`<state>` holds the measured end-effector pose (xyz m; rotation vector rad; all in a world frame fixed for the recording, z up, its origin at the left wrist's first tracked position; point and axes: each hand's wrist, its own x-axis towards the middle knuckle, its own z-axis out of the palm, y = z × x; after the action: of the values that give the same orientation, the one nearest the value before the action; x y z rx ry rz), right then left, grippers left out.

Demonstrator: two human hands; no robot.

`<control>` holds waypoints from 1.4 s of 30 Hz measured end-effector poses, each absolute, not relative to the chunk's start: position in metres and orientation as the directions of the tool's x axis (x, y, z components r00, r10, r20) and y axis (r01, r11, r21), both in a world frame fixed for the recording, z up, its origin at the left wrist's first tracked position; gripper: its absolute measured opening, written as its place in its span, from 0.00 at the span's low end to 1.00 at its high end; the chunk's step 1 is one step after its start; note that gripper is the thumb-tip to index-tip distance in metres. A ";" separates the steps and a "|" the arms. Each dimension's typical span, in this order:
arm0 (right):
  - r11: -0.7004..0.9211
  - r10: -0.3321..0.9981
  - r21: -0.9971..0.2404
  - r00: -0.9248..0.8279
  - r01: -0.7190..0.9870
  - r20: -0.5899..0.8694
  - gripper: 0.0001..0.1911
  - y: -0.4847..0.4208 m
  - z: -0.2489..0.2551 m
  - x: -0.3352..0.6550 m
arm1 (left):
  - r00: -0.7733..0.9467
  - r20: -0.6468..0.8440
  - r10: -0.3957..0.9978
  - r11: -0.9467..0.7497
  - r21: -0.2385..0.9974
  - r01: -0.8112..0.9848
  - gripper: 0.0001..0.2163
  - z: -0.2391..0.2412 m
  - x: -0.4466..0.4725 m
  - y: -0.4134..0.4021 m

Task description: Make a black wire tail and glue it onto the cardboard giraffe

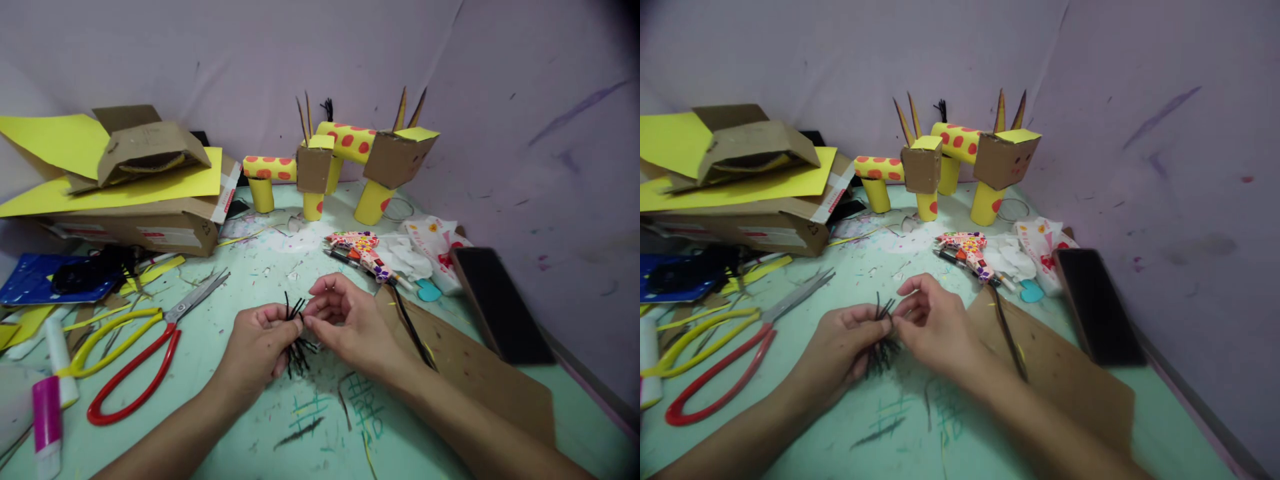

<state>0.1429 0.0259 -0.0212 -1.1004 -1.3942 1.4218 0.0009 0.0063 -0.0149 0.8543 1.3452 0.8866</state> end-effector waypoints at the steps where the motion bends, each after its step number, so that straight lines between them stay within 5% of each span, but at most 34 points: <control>1: -0.025 0.963 -0.999 -0.268 0.021 -0.030 0.15 0.026 -0.022 0.144 | 0.022 -0.429 0.903 0.430 0.902 -0.041 0.08 -0.015 0.001 0.006; 12: 0.106 0.968 -0.975 -0.246 0.196 0.056 0.11 0.022 -0.022 0.143 | 0.029 -0.403 0.915 0.403 0.915 0.017 0.08 -0.018 0.002 0.005; 22: -0.006 0.977 -0.980 -0.208 0.200 -0.048 0.13 0.025 -0.022 0.140 | 0.020 -0.420 0.907 0.420 0.907 -0.027 0.07 -0.017 0.002 0.007; 30: -0.231 0.933 -0.973 -0.277 0.021 -0.228 0.22 0.027 -0.013 0.140 | 0.042 -0.397 0.917 0.399 0.911 -0.103 0.07 -0.020 0.001 0.006; 42: -0.152 0.963 -0.986 -0.214 0.064 -0.162 0.17 0.025 -0.018 0.138 | 0.019 -0.387 0.922 0.387 0.922 -0.005 0.07 -0.013 0.004 0.004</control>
<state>0.1380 0.0246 -0.0184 -1.2506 -1.3286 1.4701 0.0042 0.0040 -0.0132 0.9145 1.3522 0.9039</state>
